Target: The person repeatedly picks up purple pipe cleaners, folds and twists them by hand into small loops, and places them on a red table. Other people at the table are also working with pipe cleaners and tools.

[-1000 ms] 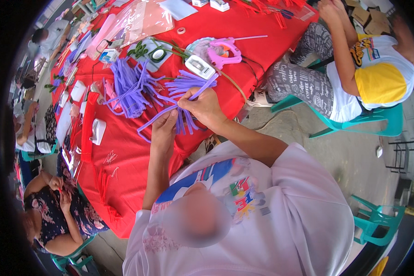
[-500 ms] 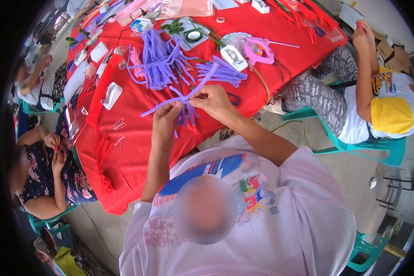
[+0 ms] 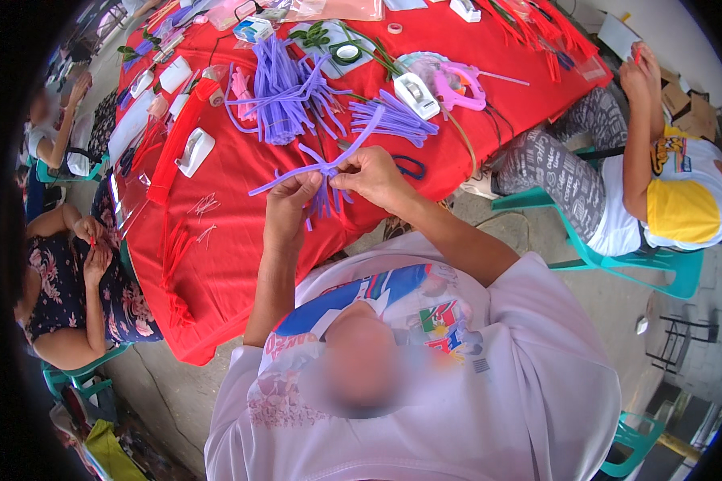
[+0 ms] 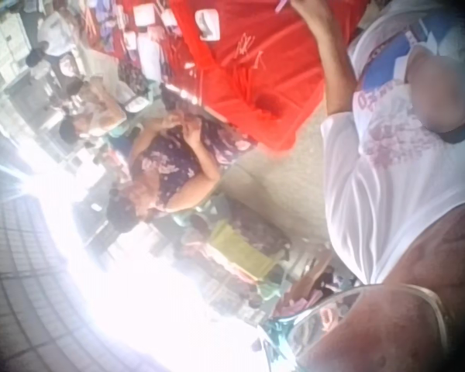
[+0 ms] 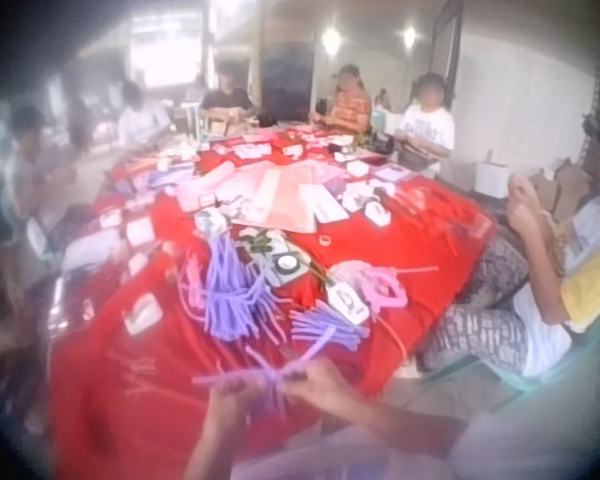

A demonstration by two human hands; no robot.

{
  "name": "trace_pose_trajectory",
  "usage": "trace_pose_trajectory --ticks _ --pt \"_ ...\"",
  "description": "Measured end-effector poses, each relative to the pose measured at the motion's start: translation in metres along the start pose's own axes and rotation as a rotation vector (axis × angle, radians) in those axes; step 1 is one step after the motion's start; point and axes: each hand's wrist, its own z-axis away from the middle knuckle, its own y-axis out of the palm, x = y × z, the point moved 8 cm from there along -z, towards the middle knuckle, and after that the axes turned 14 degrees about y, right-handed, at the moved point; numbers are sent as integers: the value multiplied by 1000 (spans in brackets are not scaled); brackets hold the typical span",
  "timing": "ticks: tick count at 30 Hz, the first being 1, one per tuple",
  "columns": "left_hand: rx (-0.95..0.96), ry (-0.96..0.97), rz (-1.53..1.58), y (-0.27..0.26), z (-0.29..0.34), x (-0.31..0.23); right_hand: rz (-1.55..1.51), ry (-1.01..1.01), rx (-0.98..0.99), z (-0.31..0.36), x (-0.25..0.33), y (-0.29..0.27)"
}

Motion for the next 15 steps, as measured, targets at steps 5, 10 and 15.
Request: trace_pose_trajectory --ticks 5,10,15 --pt "-16 35 -12 4 0 0 -83 97 34 -1 -5 -2" --pt "-58 162 -69 3 0 -8 -153 81 63 -7 -9 3" --pt "-100 185 -64 -6 8 -6 -175 45 103 -10 -6 17"
